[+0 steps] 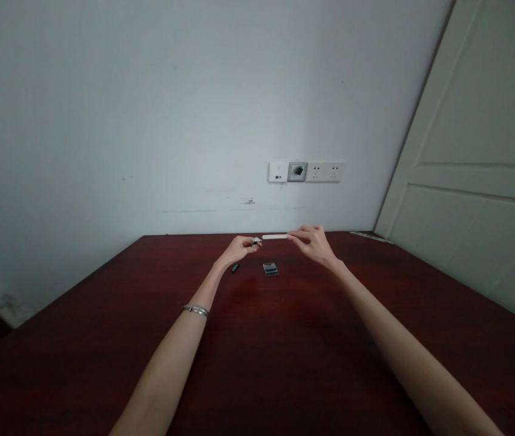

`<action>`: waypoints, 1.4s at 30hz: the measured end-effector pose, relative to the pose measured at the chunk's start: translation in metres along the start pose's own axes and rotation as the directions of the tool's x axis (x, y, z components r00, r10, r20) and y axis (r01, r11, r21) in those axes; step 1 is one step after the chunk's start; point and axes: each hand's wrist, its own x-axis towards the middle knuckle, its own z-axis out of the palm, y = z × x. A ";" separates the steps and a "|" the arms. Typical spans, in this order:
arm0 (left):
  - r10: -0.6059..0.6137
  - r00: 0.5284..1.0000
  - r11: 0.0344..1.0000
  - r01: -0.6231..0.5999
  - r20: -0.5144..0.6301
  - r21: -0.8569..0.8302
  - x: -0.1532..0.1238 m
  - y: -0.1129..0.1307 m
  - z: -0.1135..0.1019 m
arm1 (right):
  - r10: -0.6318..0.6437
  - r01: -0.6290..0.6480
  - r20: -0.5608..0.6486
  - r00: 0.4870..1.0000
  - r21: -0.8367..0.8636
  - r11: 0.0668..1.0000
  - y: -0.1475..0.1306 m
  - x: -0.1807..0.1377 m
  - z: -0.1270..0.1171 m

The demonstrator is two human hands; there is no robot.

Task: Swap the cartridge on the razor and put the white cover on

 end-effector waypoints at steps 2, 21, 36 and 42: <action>-0.002 1.000 1.000 0.002 0.001 0.019 -0.001 0.001 0.001 | 0.007 -0.007 -0.001 1.000 0.015 1.000 -0.004 0.001 0.000; 0.011 1.000 0.998 -0.012 0.013 0.065 -0.003 0.003 0.001 | -0.040 0.038 0.029 0.999 0.067 0.997 -0.020 0.002 0.005; 0.033 0.999 0.997 -0.033 0.009 0.070 -0.002 0.005 0.001 | -0.027 0.022 0.046 0.999 0.120 0.993 -0.021 0.002 0.007; 0.020 1.000 0.999 -0.020 0.004 0.036 -0.001 0.004 -0.004 | 0.012 -0.017 0.039 0.999 0.139 0.990 -0.002 -0.002 0.006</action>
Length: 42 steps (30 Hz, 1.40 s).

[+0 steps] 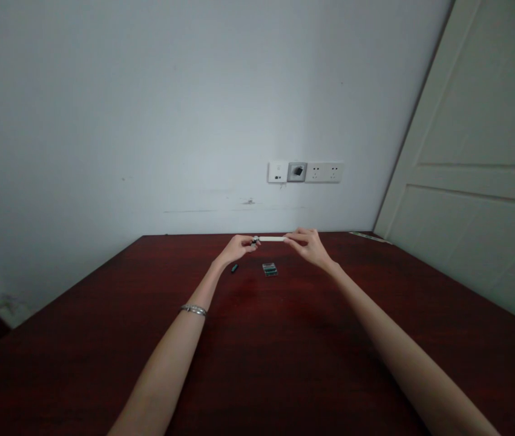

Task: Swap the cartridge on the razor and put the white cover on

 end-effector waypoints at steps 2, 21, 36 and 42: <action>-0.005 1.000 1.000 0.005 0.004 0.002 0.000 -0.002 0.001 | -0.009 0.009 -0.008 1.000 -0.013 1.000 -0.001 0.001 -0.001; -0.184 0.983 0.979 0.184 0.001 -0.092 -0.006 0.003 -0.001 | 0.304 -0.280 -0.024 0.952 0.332 0.901 0.008 -0.002 0.016; -0.263 0.961 0.960 0.270 0.090 -0.076 -0.011 0.021 0.017 | 0.431 -0.618 0.499 0.752 0.761 0.199 -0.060 0.002 0.036; -0.248 0.966 0.966 0.252 0.077 -0.052 -0.008 0.017 0.015 | 0.457 -0.592 0.462 0.760 0.783 0.193 -0.062 -0.009 0.050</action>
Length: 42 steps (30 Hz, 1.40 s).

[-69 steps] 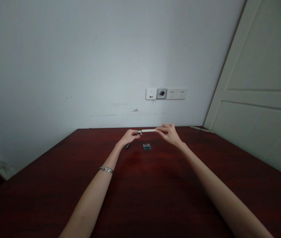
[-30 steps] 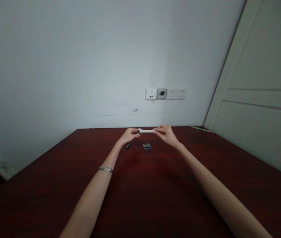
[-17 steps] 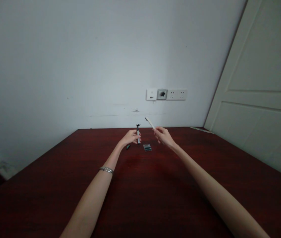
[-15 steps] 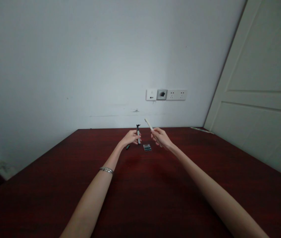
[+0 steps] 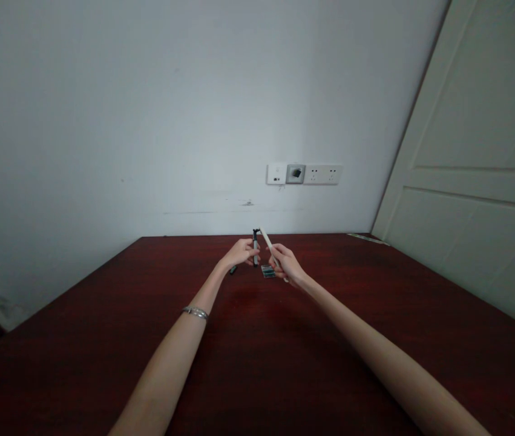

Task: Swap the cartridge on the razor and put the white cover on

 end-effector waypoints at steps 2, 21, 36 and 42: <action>-0.001 0.999 1.000 0.001 -0.032 0.000 0.001 -0.001 -0.002 | -0.001 0.001 0.003 1.000 0.000 1.000 0.002 -0.001 0.003; 0.060 0.998 0.997 -0.061 0.013 0.037 -0.001 -0.001 -0.004 | -0.038 0.045 -0.080 0.996 0.082 0.996 0.005 -0.001 0.014; 0.086 0.994 0.996 -0.087 -0.065 -0.021 0.004 0.000 -0.009 | -0.129 0.141 -0.108 0.986 0.109 0.984 0.020 -0.006 0.028; 0.169 0.985 0.986 -0.169 0.023 -0.001 0.006 -0.001 -0.002 | -0.131 0.139 -0.067 0.989 0.119 0.983 0.008 -0.006 0.023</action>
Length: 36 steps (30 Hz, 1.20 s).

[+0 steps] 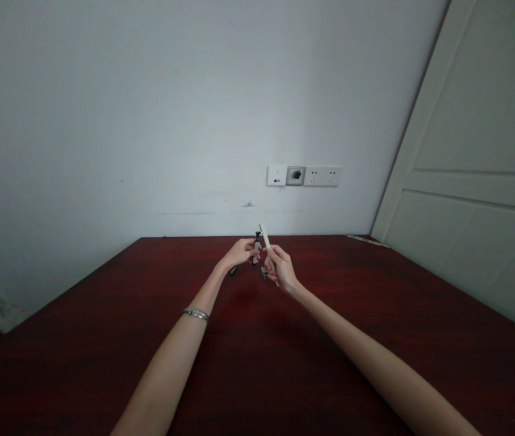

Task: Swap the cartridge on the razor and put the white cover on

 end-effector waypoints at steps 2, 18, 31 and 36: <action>-0.001 1.000 1.000 0.001 0.004 0.003 0.001 -0.002 0.002 | 0.012 -0.012 0.030 0.999 -0.001 1.000 0.004 -0.003 0.002; -0.069 0.996 0.996 0.065 -0.063 -0.062 0.000 0.000 0.003 | 0.063 -0.063 0.063 0.996 -0.007 0.998 0.022 -0.011 0.006; -0.032 0.999 0.999 0.032 -0.042 -0.004 0.002 -0.005 0.002 | -0.015 0.014 -0.010 1.000 -0.038 0.999 0.018 -0.007 0.006; -0.059 0.997 0.998 0.059 -0.054 -0.003 0.000 -0.007 0.001 | -0.005 0.005 -0.012 1.000 -0.021 1.000 0.019 -0.009 0.009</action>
